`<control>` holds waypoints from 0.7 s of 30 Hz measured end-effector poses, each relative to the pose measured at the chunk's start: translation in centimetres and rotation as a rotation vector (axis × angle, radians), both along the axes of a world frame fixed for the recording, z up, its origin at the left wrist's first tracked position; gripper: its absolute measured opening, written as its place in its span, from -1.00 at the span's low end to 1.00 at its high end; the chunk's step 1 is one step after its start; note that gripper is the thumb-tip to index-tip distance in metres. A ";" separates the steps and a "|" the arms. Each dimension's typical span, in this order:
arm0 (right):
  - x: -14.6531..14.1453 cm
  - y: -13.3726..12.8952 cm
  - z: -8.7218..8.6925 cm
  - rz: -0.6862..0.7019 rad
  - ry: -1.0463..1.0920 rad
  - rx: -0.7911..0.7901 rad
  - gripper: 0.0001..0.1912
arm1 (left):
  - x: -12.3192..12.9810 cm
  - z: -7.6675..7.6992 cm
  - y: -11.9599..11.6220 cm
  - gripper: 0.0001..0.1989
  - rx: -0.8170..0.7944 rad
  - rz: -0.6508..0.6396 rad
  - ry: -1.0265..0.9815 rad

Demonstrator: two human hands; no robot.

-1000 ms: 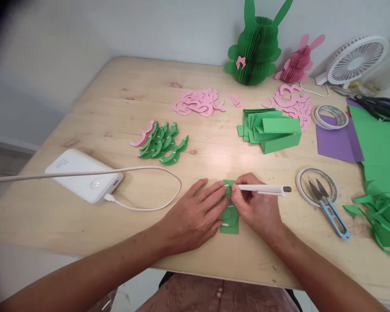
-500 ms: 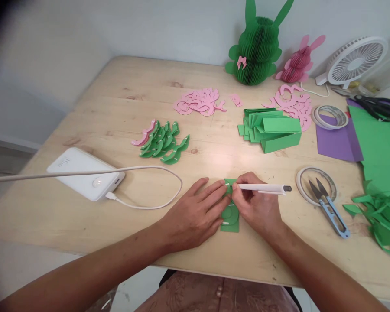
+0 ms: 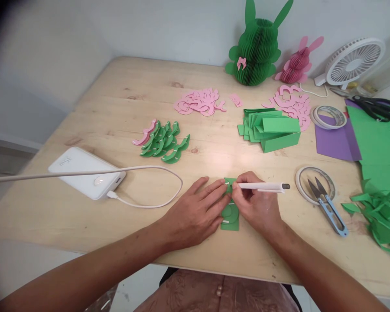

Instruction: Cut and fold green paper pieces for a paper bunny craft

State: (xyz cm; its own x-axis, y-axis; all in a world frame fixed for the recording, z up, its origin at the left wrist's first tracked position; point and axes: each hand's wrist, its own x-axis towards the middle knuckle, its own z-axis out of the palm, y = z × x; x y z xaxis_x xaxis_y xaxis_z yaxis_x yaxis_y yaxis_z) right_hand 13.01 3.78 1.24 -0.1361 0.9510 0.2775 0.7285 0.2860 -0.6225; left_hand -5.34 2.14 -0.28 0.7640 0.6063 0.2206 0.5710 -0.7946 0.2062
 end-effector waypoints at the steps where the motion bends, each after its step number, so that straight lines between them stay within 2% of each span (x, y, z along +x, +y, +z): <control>1: 0.0 0.0 0.0 0.000 -0.002 -0.002 -0.89 | 0.0 0.0 0.0 -0.60 -0.002 -0.001 0.001; 21: 0.0 0.0 0.0 -0.014 0.009 -0.034 -0.88 | -0.1 0.0 0.0 -0.60 0.002 -0.008 -0.002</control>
